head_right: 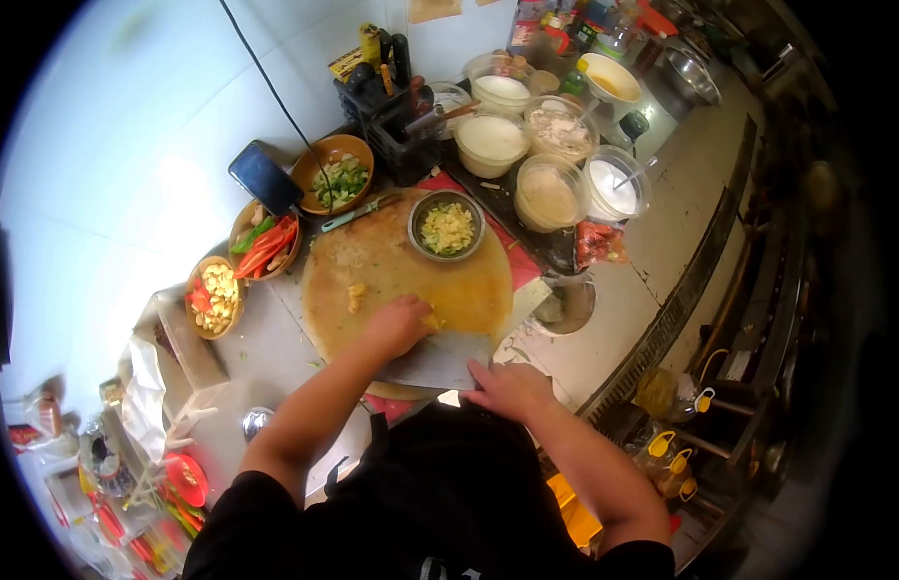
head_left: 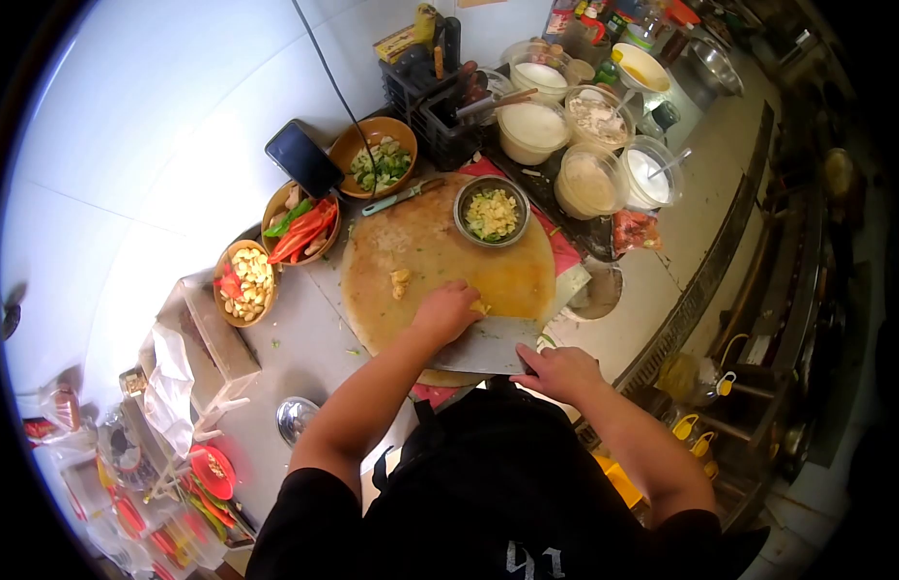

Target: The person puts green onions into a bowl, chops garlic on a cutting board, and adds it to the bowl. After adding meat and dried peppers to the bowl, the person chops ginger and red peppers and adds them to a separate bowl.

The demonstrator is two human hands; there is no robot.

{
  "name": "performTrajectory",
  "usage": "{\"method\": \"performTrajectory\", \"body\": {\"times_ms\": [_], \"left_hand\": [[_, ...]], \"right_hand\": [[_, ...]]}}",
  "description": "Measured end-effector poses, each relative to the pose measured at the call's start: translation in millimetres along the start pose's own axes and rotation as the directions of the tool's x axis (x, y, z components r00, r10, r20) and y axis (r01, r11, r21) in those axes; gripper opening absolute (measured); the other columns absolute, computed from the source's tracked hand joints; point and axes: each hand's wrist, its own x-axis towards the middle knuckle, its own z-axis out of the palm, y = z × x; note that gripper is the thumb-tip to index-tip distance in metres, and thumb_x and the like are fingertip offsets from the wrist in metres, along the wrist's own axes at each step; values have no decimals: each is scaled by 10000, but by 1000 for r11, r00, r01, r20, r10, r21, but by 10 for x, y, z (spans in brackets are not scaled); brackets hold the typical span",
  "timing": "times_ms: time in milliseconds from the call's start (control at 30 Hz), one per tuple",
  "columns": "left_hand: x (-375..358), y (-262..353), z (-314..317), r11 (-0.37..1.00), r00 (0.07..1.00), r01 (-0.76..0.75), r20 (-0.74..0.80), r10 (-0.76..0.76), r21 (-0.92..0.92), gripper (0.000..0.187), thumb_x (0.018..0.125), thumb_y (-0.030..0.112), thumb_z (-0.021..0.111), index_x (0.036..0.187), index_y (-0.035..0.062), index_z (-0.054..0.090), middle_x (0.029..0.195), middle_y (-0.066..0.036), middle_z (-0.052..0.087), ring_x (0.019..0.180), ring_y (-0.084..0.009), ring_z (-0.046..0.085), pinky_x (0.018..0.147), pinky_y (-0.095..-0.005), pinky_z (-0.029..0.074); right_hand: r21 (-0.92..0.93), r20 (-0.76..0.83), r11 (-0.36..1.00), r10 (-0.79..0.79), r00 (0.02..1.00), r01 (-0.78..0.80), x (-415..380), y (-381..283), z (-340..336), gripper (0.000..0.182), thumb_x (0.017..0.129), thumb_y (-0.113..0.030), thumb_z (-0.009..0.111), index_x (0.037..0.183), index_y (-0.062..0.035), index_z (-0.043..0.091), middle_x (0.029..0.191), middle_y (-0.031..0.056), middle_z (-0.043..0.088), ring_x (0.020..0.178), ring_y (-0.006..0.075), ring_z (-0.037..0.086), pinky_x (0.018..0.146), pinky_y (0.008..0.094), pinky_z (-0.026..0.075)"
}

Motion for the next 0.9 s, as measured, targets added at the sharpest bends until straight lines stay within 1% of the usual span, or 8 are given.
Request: {"method": "performTrajectory", "body": {"times_ms": [167, 267, 333, 367, 433, 467, 600, 900], "left_hand": [[113, -121, 180, 992, 995, 98, -15, -99, -75, 454, 776, 266, 744, 1171, 77, 623, 1147, -171, 584, 1064, -369, 589, 896, -452, 492], [62, -108, 119, 994, 998, 55, 37, -52, -94, 458, 772, 245, 748, 1183, 86, 622, 1122, -175, 581, 1065, -373, 582, 889, -458, 494], [19, 51, 74, 988, 988, 142, 75, -137, -61, 447, 761, 179, 767, 1157, 48, 609, 1112, -188, 571, 1073, -381, 574, 892, -454, 496], [8, 103, 114, 988, 988, 143, 74, -138, -60, 447, 761, 179, 767, 1157, 48, 609, 1112, -188, 571, 1073, -381, 574, 892, -454, 496], [-30, 211, 210, 974, 981, 186, -27, -191, -132, 462, 745, 169, 787, 1150, 33, 612, 1113, -200, 564, 1051, -389, 580, 879, -456, 502], [-40, 238, 262, 974, 981, 187, -26, -192, -131, 462, 745, 169, 787, 1150, 33, 612, 1113, -200, 564, 1051, -389, 580, 879, -456, 502], [-19, 238, 531, 951, 964, 174, -155, -217, -254, 484, 737, 136, 791, 1162, -2, 605, 1105, -205, 569, 996, -371, 596, 856, -441, 508], [249, 352, 321, 696, 876, 187, -202, -437, -693, 458, 765, 107, 806, 1150, -26, 597, 849, -98, 643, 747, -180, 624, 684, -308, 518]], "right_hand": [[17, 93, 998, 58, 994, -60, -393, 248, -90, 481, 916, -557, 537, 1195, -166, 557, 867, 136, 691, 843, 354, 671, 696, 460, 530], [198, -98, 980, 8, 995, 12, -755, 613, 241, 407, 931, -498, 562, 1088, -123, 589, 771, 137, 668, 768, 285, 681, 675, 423, 527], [736, -69, 667, 245, 967, -116, -846, 790, 578, 386, 963, -469, 550, 920, -86, 564, 626, 116, 587, 564, 214, 600, 563, 379, 493], [735, -69, 668, 244, 967, -115, -851, 850, 661, 386, 963, -469, 550, 920, -86, 564, 626, 116, 587, 564, 214, 600, 563, 379, 493], [878, 472, -232, 278, 836, -419, -830, 848, 669, 444, 984, -507, 504, 823, -94, 511, 565, 66, 494, 438, 157, 451, 469, 330, 426], [863, 467, -341, 258, 846, -373, -764, 789, 713, 479, 984, -554, 473, 778, -122, 474, 553, 32, 460, 399, 144, 389, 423, 298, 370], [842, 460, -365, 102, 882, -397, -439, 696, 921, 487, 980, -575, 453, 817, -118, 484, 540, 40, 458, 407, 146, 406, 428, 304, 373], [933, 327, -228, 216, 920, -278, -272, 470, 423, 380, 1024, -413, 465, 824, -93, 506, 562, 42, 497, 404, 129, 422, 396, 269, 358]]}}
